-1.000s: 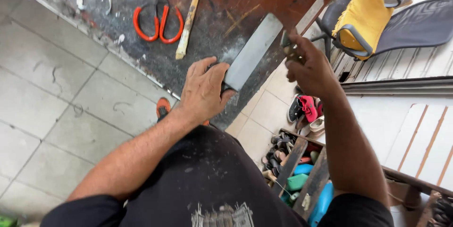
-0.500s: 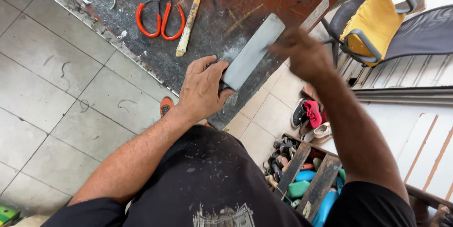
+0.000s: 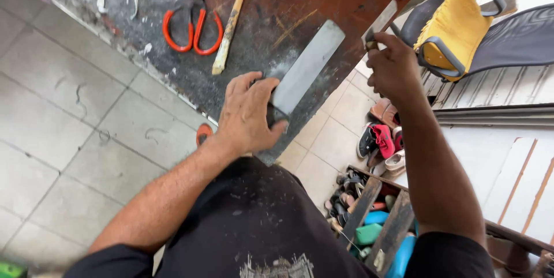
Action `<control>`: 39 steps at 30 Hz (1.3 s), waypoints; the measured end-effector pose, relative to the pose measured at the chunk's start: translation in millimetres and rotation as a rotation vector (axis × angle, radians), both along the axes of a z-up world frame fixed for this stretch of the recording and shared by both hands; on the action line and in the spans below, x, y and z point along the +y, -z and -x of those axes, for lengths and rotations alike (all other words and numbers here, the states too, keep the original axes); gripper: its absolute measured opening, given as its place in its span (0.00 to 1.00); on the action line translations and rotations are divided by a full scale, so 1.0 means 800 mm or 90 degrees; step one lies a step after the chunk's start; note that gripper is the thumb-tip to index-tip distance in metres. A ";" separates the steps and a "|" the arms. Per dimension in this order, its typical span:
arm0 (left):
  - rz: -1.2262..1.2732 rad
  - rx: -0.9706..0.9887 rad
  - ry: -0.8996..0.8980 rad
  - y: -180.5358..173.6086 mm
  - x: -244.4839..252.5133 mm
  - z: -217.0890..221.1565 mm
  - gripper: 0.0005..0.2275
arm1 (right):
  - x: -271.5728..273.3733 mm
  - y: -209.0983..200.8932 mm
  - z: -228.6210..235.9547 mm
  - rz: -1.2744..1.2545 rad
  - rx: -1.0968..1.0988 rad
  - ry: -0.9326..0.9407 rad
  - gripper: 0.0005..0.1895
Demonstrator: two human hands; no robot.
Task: The person uses a knife to trim the edges of a shoe insole on a workbench. They carefully cut along the perimeter, removing excess material, and then flip the insole over to inspect the result.
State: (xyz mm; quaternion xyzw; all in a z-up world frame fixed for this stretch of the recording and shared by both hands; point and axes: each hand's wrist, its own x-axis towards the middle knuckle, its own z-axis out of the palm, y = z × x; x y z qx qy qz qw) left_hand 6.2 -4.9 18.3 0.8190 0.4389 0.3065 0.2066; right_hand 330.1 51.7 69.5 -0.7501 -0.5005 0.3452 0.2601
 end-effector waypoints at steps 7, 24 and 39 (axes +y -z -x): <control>-0.050 0.179 -0.027 -0.028 0.019 -0.047 0.33 | -0.075 -0.004 0.044 -0.239 0.149 -0.065 0.21; 0.776 -0.727 -0.140 0.036 0.049 -0.021 0.16 | -0.089 0.015 0.118 -0.183 -0.280 -0.265 0.18; 0.846 -0.661 -0.067 0.021 0.064 -0.004 0.14 | -0.099 -0.029 0.161 0.015 0.053 -0.121 0.17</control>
